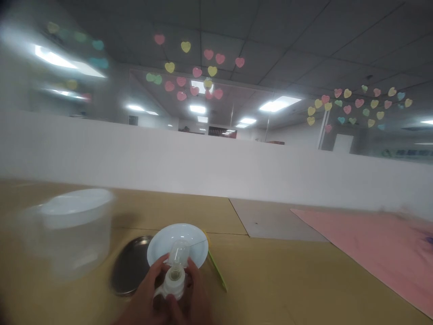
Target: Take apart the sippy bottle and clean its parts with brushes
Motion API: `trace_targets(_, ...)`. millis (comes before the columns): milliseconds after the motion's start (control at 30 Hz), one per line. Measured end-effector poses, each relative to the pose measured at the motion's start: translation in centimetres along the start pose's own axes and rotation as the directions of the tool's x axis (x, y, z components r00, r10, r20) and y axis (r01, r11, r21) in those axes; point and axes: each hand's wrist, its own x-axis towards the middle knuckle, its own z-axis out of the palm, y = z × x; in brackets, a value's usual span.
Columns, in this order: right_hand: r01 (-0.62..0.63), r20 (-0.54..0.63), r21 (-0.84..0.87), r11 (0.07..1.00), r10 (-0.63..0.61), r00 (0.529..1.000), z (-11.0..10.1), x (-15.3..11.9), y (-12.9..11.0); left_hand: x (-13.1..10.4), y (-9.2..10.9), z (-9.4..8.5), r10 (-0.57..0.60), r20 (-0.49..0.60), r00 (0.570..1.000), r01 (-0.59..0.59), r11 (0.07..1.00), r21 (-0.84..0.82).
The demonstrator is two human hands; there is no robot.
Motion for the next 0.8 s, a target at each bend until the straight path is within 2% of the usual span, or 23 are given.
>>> trace_targets(167,-0.012,0.01,0.041,0.999,0.011,1.0,0.2,-0.2,0.2,-0.4,-0.9,0.6,-0.053,-0.06,0.997,0.054,0.998,0.025)
trace_targets(367,0.002,-0.008,-0.115,0.993,-0.003,1.0,0.1,-0.4,0.5,-0.1,-1.9,1.0,0.005,-0.069,0.998,0.0,0.997,0.079)
trace_targets(500,0.049,-0.004,-0.185,0.981,-0.051,0.999,0.2,-0.4,0.7,-0.2,-1.9,1.1,0.022,-0.088,0.996,-0.016,0.998,0.065)
trace_targets(600,0.066,-0.038,-0.227,0.972,-0.076,0.996,0.4,-0.5,0.6,-0.3,-1.8,1.1,-0.011,-0.093,0.996,0.016,0.998,0.055)
trace_targets(800,0.074,-0.062,-0.212,0.974,-0.089,0.994,0.2,-0.5,-0.2,-0.1,-1.4,0.8,-0.029,-0.068,0.997,0.032,0.998,0.049)
